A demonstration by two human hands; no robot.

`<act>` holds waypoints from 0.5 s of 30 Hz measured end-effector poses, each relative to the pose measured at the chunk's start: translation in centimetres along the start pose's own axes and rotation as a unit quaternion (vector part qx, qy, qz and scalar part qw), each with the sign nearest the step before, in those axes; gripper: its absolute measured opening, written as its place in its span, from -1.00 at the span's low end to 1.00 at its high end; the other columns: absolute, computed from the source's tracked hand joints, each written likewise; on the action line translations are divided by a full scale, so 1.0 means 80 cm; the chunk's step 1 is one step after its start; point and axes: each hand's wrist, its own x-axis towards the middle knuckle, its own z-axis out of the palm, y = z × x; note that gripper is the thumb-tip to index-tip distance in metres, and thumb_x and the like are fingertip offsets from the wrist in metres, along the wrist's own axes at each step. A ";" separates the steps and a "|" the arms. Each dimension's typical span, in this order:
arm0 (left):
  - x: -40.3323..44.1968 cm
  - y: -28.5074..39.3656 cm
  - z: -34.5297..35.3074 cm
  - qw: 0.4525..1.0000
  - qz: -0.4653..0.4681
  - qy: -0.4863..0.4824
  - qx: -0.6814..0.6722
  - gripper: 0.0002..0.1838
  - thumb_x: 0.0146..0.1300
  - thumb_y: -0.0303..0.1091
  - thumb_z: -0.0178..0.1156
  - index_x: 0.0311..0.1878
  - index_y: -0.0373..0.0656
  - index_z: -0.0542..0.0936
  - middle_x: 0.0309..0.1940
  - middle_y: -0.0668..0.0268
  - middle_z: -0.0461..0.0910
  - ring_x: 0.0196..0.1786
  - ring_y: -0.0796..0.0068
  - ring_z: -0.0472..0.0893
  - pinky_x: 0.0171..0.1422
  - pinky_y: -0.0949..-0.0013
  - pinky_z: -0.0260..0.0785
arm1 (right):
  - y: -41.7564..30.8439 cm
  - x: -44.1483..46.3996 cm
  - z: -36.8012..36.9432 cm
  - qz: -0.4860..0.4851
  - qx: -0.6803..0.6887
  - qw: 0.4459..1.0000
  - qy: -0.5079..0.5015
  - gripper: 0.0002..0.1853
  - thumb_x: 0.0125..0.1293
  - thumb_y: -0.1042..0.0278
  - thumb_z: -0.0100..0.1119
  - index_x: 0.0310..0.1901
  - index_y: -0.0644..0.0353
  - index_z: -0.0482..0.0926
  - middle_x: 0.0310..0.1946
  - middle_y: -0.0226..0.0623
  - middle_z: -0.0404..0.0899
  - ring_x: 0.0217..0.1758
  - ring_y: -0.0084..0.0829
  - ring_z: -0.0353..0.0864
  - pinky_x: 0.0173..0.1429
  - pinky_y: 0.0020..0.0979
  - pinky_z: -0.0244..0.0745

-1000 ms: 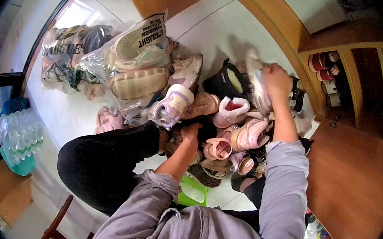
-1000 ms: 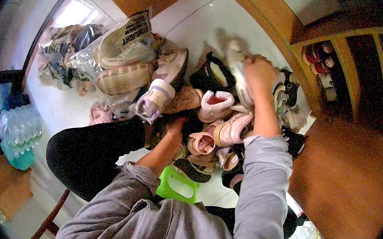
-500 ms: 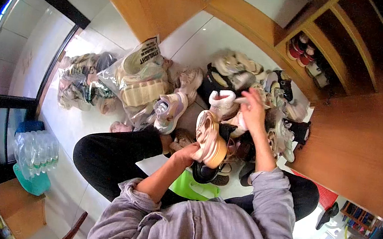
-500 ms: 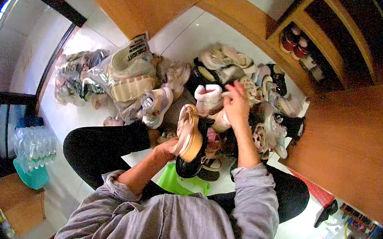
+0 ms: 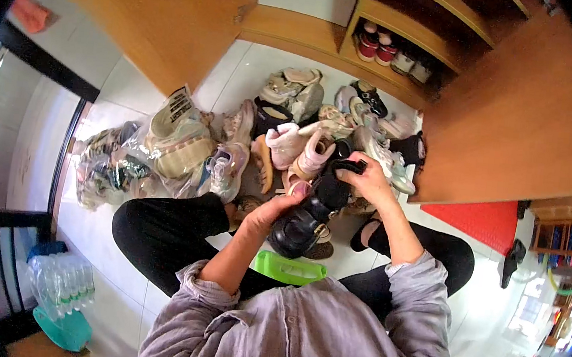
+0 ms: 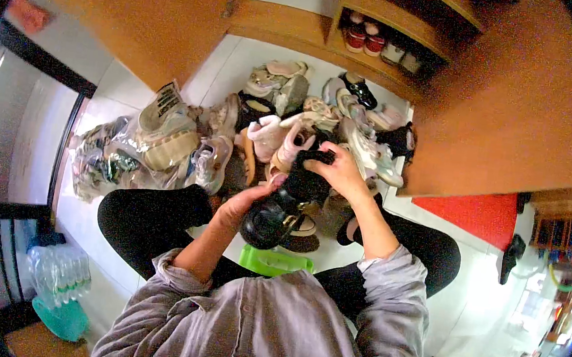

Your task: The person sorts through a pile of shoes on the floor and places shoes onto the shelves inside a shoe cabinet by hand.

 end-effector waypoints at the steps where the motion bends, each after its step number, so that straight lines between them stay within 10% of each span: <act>1: -0.001 0.005 -0.003 0.999 0.026 0.026 -0.029 -0.54 0.18 -0.05 0.06 -0.02 -0.25 0.49 -0.18 0.20 0.60 -0.19 0.34 0.60 -0.02 0.31 0.44 | 0.025 -0.009 -0.002 0.002 -0.045 0.997 0.064 -0.66 0.00 0.27 0.36 -0.22 0.25 0.53 -0.34 -0.37 0.58 -0.35 -0.56 0.52 -0.24 -0.56 0.43; 6: 0.018 0.003 -0.075 0.968 0.168 0.075 -0.171 -0.69 0.29 -0.05 -0.01 -0.20 -0.10 0.52 -0.35 0.34 0.59 -0.36 0.41 0.58 -0.14 0.25 0.48 | 0.071 -0.073 -0.004 0.154 0.111 0.967 0.171 -0.37 0.05 0.07 0.32 0.00 0.44 0.39 -0.30 -0.07 0.57 -0.45 -0.44 0.58 -0.50 -0.49 0.57; 10: 0.029 0.001 -0.051 0.962 0.138 0.218 -0.087 -0.73 0.23 -0.09 0.09 -0.20 -0.08 0.51 -0.38 0.42 0.54 -0.40 0.49 0.54 -0.33 0.48 0.42 | 0.052 -0.102 0.044 0.174 0.136 0.959 0.176 -0.37 0.08 0.13 0.31 0.07 0.43 0.36 -0.38 -0.27 0.58 -0.57 -0.55 0.51 -0.56 -0.56 0.46; 15: 0.025 -0.018 -0.002 0.889 0.209 0.376 0.158 -0.01 -0.04 -0.18 0.37 0.33 -0.25 -0.06 0.08 0.10 0.31 0.02 0.36 0.42 -0.06 0.43 0.34 | 0.072 -0.096 0.067 0.187 0.177 0.944 0.205 -0.47 0.09 0.18 0.30 0.01 0.38 0.44 -0.41 -0.24 0.59 -0.58 -0.58 0.50 -0.57 -0.57 0.42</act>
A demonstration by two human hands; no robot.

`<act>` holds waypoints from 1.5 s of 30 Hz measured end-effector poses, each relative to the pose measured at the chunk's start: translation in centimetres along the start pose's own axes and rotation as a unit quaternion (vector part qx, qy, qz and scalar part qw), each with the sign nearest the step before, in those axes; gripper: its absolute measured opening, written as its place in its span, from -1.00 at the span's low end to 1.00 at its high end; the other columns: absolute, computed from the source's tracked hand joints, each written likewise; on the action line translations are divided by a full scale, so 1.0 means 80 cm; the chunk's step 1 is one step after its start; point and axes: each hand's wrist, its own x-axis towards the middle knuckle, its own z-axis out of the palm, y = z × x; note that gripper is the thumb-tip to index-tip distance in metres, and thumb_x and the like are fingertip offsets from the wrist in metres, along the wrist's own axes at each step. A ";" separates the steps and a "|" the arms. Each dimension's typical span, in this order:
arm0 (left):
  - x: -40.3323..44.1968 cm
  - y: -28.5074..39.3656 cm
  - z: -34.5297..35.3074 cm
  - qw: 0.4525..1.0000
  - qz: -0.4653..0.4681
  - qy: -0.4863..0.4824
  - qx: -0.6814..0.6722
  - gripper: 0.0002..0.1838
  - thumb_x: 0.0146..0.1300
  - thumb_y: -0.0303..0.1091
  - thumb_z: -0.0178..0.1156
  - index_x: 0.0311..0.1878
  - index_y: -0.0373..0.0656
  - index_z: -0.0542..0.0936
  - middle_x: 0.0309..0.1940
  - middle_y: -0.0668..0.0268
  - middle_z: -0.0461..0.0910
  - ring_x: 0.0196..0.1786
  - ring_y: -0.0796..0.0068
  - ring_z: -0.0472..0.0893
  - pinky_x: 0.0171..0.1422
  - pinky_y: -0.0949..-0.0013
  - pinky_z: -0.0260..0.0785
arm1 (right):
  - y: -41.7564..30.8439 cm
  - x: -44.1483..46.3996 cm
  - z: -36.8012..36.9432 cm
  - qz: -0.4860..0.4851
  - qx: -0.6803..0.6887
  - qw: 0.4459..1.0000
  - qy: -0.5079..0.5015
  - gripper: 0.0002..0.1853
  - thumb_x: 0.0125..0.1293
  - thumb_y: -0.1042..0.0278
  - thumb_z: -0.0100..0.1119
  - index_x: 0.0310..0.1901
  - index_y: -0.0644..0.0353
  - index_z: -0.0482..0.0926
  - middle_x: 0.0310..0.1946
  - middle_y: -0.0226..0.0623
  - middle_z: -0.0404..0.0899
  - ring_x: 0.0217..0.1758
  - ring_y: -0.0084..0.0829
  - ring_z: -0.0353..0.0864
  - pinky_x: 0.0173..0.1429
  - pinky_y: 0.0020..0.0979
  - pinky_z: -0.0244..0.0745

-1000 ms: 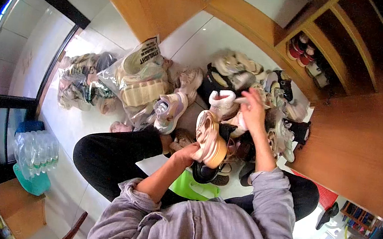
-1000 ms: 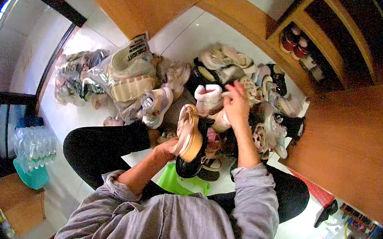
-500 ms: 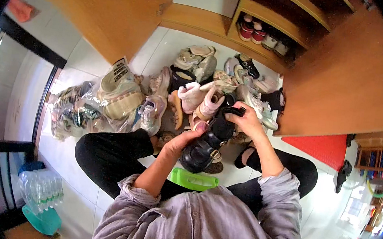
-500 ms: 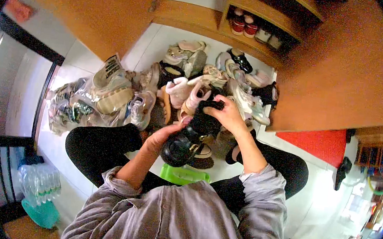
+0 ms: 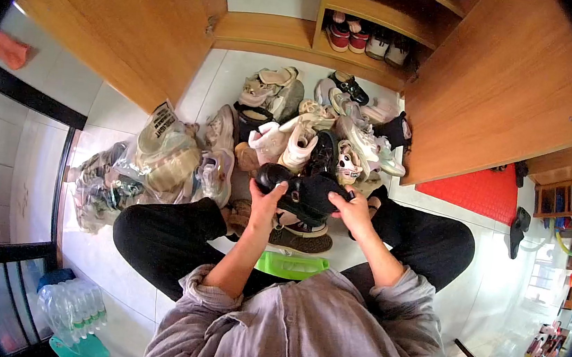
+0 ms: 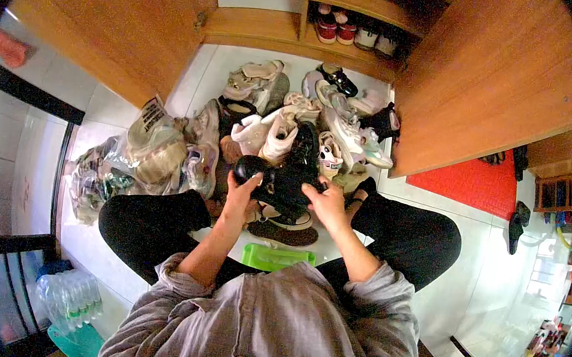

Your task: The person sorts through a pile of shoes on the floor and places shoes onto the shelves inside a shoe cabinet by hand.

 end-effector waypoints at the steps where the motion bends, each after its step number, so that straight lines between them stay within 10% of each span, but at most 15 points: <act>1: 0.000 -0.001 0.003 0.998 0.059 0.025 0.028 0.05 -0.04 -0.18 0.38 0.35 -0.27 -0.13 0.16 0.05 0.22 0.12 0.30 0.35 0.07 0.39 0.28 | 0.006 0.002 0.004 -0.030 -0.040 0.999 -0.018 -0.53 0.09 0.22 0.30 -0.05 0.38 0.47 -0.39 -0.22 0.60 -0.50 -0.54 0.53 -0.45 -0.51 0.44; 3: -0.005 -0.003 -0.006 0.992 0.126 0.014 0.003 0.18 -0.04 -0.18 0.39 0.37 -0.34 -0.32 0.34 -0.09 -0.14 0.37 0.22 -0.01 0.40 0.33 -0.14 | 0.018 0.002 0.021 -0.207 -0.092 0.974 -0.018 -0.54 0.10 0.23 0.29 -0.07 0.41 0.47 -0.38 -0.24 0.60 -0.40 -0.47 0.54 -0.30 -0.46 0.44; 8: 0.018 -0.026 -0.046 0.985 0.162 -0.021 0.046 0.01 0.09 -0.10 0.29 0.37 -0.38 -0.16 0.38 -0.12 -0.22 0.42 0.22 -0.14 0.42 0.33 -0.20 | -0.024 -0.035 0.079 -0.178 -0.141 0.966 -0.127 -0.64 0.11 0.22 0.24 -0.14 0.26 0.46 -0.27 -0.06 0.57 -0.32 -0.17 0.58 -0.22 -0.31 0.46; 9: 0.020 -0.032 -0.049 0.987 0.144 -0.066 0.035 -0.02 0.13 -0.10 0.26 0.37 -0.37 -0.14 0.38 -0.12 -0.23 0.43 0.21 -0.15 0.42 0.32 -0.22 | -0.004 -0.035 0.094 -0.212 -0.217 0.944 -0.131 -0.74 0.14 0.36 0.20 -0.15 0.23 0.49 -0.24 -0.14 0.57 -0.22 -0.39 0.58 -0.12 -0.41 0.45; 10: 0.016 -0.030 -0.049 0.992 0.047 -0.093 -0.065 -0.38 0.33 -0.17 0.02 0.35 -0.22 0.07 0.07 0.20 0.39 0.09 0.32 0.39 0.22 0.37 0.20 | -0.003 -0.039 0.102 -0.285 -0.226 0.921 -0.142 -0.78 0.13 0.37 0.20 -0.18 0.20 0.52 -0.18 -0.09 0.54 -0.11 -0.31 0.55 -0.04 -0.36 0.43; 13: 0.045 -0.051 -0.070 0.919 -0.128 -0.216 -0.304 -0.40 0.24 0.03 0.08 0.18 -0.17 0.24 0.13 0.09 0.35 0.12 0.12 0.43 0.10 0.17 0.39 | -0.006 -0.058 0.113 -0.411 -0.316 0.839 -0.164 -0.90 0.13 0.42 0.14 -0.29 0.12 0.58 0.03 -0.03 0.45 0.18 -0.13 0.37 0.20 -0.27 0.31; 16: 0.062 -0.067 -0.064 0.919 -0.109 -0.211 -0.315 -0.44 0.22 0.04 0.09 0.18 -0.06 0.24 -0.05 0.19 0.47 -0.12 0.27 0.56 -0.19 0.12 0.51 | -0.017 -0.061 0.116 -0.467 -0.379 0.783 -0.157 -0.88 0.14 0.51 0.08 -0.27 0.16 0.57 0.04 -0.10 0.46 0.17 -0.13 0.39 0.19 -0.28 0.33; 23: 0.022 -0.012 -0.040 0.977 -0.135 -0.031 -0.164 -0.03 -0.24 -0.51 0.28 0.31 -0.13 0.00 -0.01 0.16 0.37 -0.08 0.26 0.49 -0.18 0.20 0.48 | -0.065 0.049 0.138 -0.343 -0.193 0.917 -0.067 -0.78 0.15 0.52 0.08 -0.13 0.25 0.50 -0.01 -0.14 0.50 -0.08 -0.32 0.56 -0.12 -0.42 0.49; 29: 0.043 -0.039 -0.058 0.965 -0.170 0.002 -0.201 0.00 -0.30 -0.63 0.26 0.30 -0.24 -0.01 -0.02 0.10 0.37 -0.06 0.25 0.46 -0.06 0.29 0.41 | -0.063 0.184 0.240 -0.409 -0.373 0.829 -0.082 -0.66 0.14 0.35 0.12 -0.03 0.23 0.46 -0.04 -0.12 0.48 0.03 -0.09 0.44 0.12 -0.23 0.34; 34: 0.041 -0.025 -0.053 0.974 -0.126 -0.026 -0.186 0.06 -0.27 -0.59 0.40 0.32 -0.22 -0.04 0.06 0.13 0.36 0.05 0.26 0.44 0.09 0.26 0.36 | -0.072 0.255 0.309 -0.334 -0.649 0.682 -0.047 -0.55 0.05 0.08 0.24 -0.05 0.14 0.51 -0.13 -0.27 0.54 -0.04 -0.27 0.48 0.03 -0.13 0.23; 38: 0.038 -0.012 -0.042 0.982 -0.095 -0.017 -0.160 0.07 -0.35 -0.56 0.43 0.27 -0.34 -0.02 -0.02 0.14 0.38 0.00 0.32 0.45 0.08 0.32 0.36 | -0.058 0.277 0.309 -0.291 -0.673 0.673 -0.095 -0.82 0.00 0.18 0.26 -0.43 0.06 0.56 -0.40 -0.35 0.59 -0.15 -0.28 0.52 0.00 -0.04 0.13; 43: 0.045 -0.047 -0.041 0.985 -0.068 0.004 -0.159 0.01 -0.36 -0.62 0.30 0.28 -0.29 0.01 -0.04 0.14 0.40 -0.03 0.29 0.47 0.09 0.35 0.34 | -0.090 0.239 0.247 -0.356 -0.595 0.713 -0.106 -0.74 0.01 0.12 0.24 -0.46 0.15 0.54 -0.46 -0.18 0.57 -0.22 -0.16 0.52 -0.04 -0.16 0.20; 45: 0.045 -0.047 -0.043 0.985 -0.066 0.039 -0.152 -0.01 -0.35 -0.61 0.27 0.29 -0.28 0.05 -0.03 0.12 0.39 -0.03 0.27 0.46 0.10 0.35 0.33 | -0.128 0.209 0.207 -0.245 -0.608 0.751 -0.075 -0.67 0.04 0.03 0.24 -0.43 0.17 0.54 -0.43 -0.18 0.58 -0.28 -0.13 0.55 -0.19 -0.15 0.34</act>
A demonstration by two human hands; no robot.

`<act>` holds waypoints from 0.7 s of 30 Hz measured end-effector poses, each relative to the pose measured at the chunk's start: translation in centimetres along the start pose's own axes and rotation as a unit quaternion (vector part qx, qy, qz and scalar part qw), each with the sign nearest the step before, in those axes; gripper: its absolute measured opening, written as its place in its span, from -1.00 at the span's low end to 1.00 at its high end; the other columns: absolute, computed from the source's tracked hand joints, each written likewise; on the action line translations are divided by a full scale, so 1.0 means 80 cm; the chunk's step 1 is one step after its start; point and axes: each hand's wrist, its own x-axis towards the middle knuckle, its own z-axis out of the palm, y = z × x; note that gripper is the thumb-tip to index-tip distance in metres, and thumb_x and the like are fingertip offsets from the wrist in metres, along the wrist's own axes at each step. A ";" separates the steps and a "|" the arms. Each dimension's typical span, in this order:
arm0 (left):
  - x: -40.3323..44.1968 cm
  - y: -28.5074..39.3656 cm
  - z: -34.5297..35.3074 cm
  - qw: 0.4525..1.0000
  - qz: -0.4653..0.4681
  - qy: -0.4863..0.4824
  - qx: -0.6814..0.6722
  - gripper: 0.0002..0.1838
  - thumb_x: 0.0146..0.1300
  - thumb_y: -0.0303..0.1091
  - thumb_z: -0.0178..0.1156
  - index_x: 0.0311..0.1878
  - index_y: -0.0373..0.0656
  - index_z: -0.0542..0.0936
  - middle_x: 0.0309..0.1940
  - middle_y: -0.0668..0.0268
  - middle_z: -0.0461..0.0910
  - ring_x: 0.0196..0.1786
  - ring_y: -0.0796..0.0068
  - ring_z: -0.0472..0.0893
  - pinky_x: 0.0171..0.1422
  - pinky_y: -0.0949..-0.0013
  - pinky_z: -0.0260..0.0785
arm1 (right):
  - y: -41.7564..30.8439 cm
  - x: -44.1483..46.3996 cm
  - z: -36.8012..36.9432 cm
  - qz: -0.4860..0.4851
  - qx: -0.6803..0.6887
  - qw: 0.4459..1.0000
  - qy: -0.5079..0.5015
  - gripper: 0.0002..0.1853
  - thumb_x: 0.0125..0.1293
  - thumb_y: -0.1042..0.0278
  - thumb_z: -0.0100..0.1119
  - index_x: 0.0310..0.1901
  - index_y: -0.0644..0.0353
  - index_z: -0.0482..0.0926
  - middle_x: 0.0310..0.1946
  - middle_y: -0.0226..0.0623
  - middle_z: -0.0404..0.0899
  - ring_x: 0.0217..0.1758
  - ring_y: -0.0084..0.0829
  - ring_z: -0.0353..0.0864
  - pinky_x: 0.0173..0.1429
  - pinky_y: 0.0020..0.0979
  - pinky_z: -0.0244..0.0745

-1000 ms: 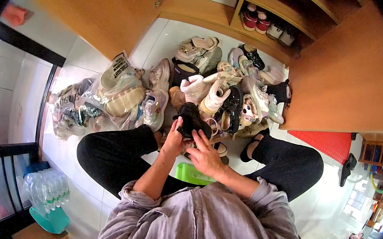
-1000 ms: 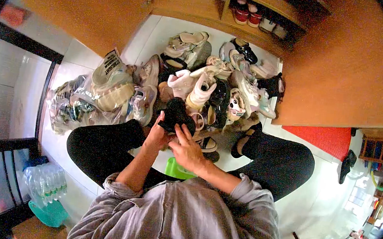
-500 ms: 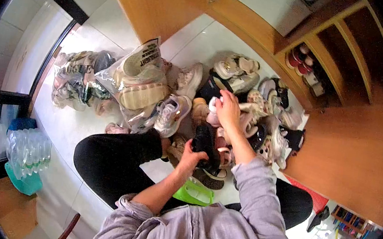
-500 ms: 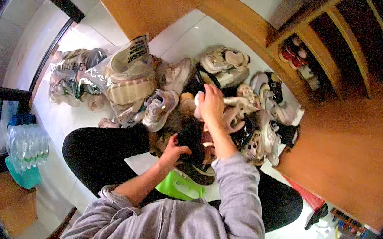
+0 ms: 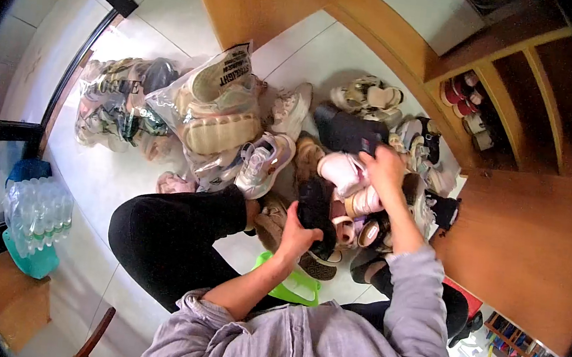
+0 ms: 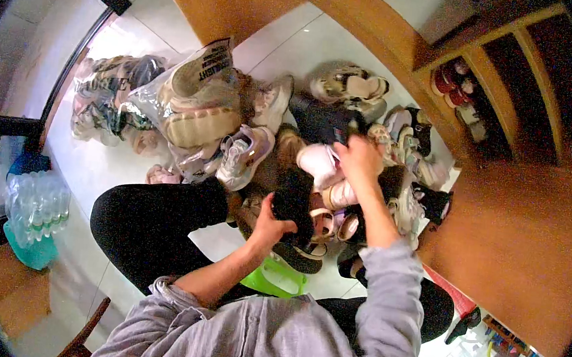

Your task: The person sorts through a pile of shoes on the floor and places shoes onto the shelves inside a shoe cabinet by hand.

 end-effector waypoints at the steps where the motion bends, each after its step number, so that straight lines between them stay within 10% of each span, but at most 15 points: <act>1: 0.005 -0.006 -0.003 0.999 0.028 0.027 0.032 -0.02 -0.35 -0.60 0.27 0.29 -0.27 0.07 -0.02 0.11 0.39 -0.01 0.25 0.45 0.11 0.35 0.32 | 0.011 -0.017 -0.025 0.040 0.035 0.999 0.010 -0.64 0.04 0.01 0.26 -0.42 0.20 0.55 -0.44 -0.12 0.58 -0.33 -0.15 0.56 -0.24 -0.22 0.37; 7: 0.029 -0.009 -0.017 0.970 0.130 0.082 0.190 -0.05 -0.31 -0.49 0.25 0.31 -0.25 0.12 0.19 0.01 0.22 0.21 0.10 0.30 0.28 0.31 0.16 | 0.072 -0.123 -0.148 0.000 0.387 0.869 0.309 -0.83 0.14 0.35 0.24 -0.27 0.25 0.59 -0.43 -0.50 0.59 -0.36 -0.67 0.43 -0.21 -0.55 0.38; 11: 0.021 0.006 -0.007 0.965 0.126 0.073 0.217 -0.09 -0.31 -0.53 0.28 0.26 -0.30 0.17 0.20 -0.03 0.22 0.24 0.16 0.28 0.31 0.33 0.12 | 0.132 -0.210 -0.189 0.076 0.233 0.903 0.352 -0.78 0.08 0.34 0.29 -0.35 0.30 0.50 -0.49 -0.31 0.51 -0.43 -0.53 0.41 -0.32 -0.45 0.33; 14: -0.008 0.021 0.016 0.821 0.310 0.168 0.448 -0.20 -0.18 -0.47 0.29 0.24 -0.23 0.21 0.18 -0.09 0.24 0.23 -0.06 0.24 0.35 0.16 0.06 | 0.194 -0.255 -0.180 0.065 0.140 0.903 0.400 -0.76 -0.01 0.39 0.32 -0.35 0.28 0.49 -0.45 -0.22 0.49 -0.38 -0.33 0.46 -0.32 -0.38 0.33; 21: -0.071 0.014 0.114 0.618 0.544 -0.149 0.547 -0.32 -0.17 -0.37 0.29 0.15 -0.10 0.36 0.27 -0.01 0.16 0.34 -0.12 0.09 0.36 -0.09 -0.04 | 0.267 -0.318 -0.177 0.105 0.015 0.859 0.500 -0.72 -0.17 0.53 0.31 -0.32 0.16 0.54 -0.22 -0.27 0.56 -0.08 -0.20 0.48 -0.04 -0.28 0.32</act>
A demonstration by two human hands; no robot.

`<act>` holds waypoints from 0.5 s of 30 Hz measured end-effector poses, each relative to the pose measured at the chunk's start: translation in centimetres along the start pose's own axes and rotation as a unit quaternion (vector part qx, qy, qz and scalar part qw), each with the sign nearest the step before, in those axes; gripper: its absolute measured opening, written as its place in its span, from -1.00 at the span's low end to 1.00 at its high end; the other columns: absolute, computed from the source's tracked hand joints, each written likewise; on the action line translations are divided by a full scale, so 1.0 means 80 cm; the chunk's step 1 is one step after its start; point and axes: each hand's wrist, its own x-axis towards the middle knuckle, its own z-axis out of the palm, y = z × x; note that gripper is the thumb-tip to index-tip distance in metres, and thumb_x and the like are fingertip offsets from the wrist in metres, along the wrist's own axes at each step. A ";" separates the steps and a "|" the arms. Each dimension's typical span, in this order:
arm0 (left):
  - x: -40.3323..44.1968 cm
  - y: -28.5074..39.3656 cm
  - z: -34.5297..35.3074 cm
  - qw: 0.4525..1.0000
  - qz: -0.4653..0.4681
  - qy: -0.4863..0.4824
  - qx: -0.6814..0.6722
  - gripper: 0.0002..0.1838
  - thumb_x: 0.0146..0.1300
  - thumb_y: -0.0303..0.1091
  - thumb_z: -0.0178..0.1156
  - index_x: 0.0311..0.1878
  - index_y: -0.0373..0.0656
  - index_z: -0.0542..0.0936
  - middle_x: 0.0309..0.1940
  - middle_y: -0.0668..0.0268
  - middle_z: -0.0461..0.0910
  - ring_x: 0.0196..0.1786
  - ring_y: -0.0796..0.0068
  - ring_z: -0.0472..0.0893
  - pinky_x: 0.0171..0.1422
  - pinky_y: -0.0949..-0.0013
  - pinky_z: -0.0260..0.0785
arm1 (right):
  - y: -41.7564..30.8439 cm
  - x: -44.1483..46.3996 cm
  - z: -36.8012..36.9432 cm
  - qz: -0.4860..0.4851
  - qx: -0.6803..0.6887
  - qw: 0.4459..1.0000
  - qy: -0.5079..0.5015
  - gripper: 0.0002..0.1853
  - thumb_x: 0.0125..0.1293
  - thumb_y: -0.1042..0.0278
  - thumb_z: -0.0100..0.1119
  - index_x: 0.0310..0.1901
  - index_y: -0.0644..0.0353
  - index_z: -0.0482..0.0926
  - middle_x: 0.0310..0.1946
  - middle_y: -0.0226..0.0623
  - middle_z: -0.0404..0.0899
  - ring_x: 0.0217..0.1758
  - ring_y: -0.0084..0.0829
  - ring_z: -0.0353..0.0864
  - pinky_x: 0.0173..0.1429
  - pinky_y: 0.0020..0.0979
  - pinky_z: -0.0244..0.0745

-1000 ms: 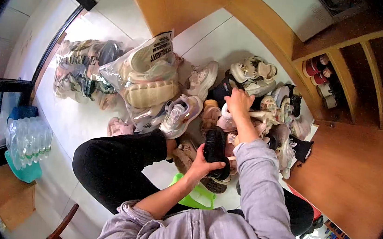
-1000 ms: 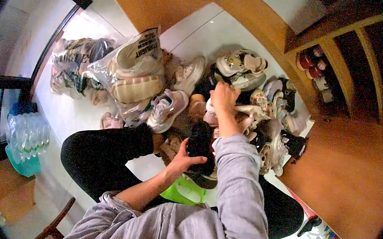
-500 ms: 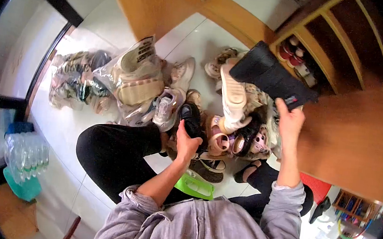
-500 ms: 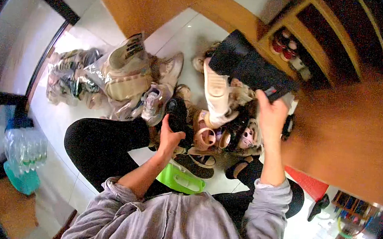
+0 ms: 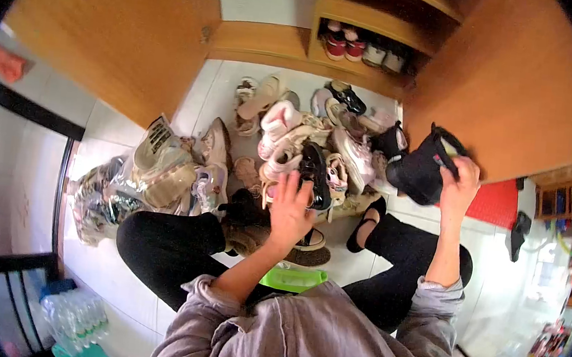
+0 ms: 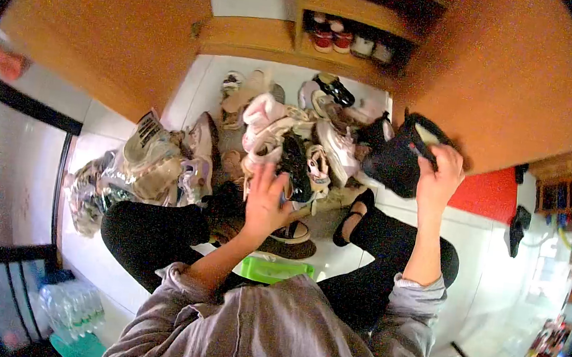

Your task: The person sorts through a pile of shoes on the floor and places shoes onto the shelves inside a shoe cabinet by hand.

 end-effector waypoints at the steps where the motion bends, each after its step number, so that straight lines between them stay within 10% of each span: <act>1: 0.005 0.009 0.016 0.998 0.050 -0.042 0.002 -0.25 -0.20 -0.36 0.32 0.19 -0.04 0.33 0.30 0.01 0.11 0.37 -0.09 0.04 0.35 -0.13 -0.05 | 0.011 0.001 -0.003 0.011 0.022 1.000 0.000 -0.73 -0.17 0.53 0.31 -0.33 0.19 0.54 -0.22 -0.24 0.56 -0.08 -0.19 0.49 -0.05 -0.27 0.34; 6: 0.041 -0.001 0.073 0.890 0.204 -0.205 0.353 -0.16 0.02 -0.41 0.16 0.38 0.26 0.03 0.37 0.34 -0.01 0.42 0.12 -0.04 0.29 -0.35 -0.15 | 0.006 0.006 -0.006 0.107 0.091 0.990 0.022 -0.73 -0.12 0.52 0.32 -0.30 0.25 0.54 -0.30 -0.16 0.54 -0.27 -0.23 0.51 -0.19 -0.31 0.38; 15: 0.062 -0.079 0.020 0.945 0.054 -0.254 0.201 -0.11 -0.36 -0.24 0.43 0.18 0.09 0.27 0.26 0.27 0.20 0.36 0.19 0.15 0.22 0.01 0.24 | 0.006 0.041 -0.048 0.112 0.150 0.980 0.069 -0.75 -0.02 0.53 0.30 -0.24 0.23 0.57 -0.33 -0.30 0.55 -0.38 -0.48 0.53 -0.23 -0.46 0.41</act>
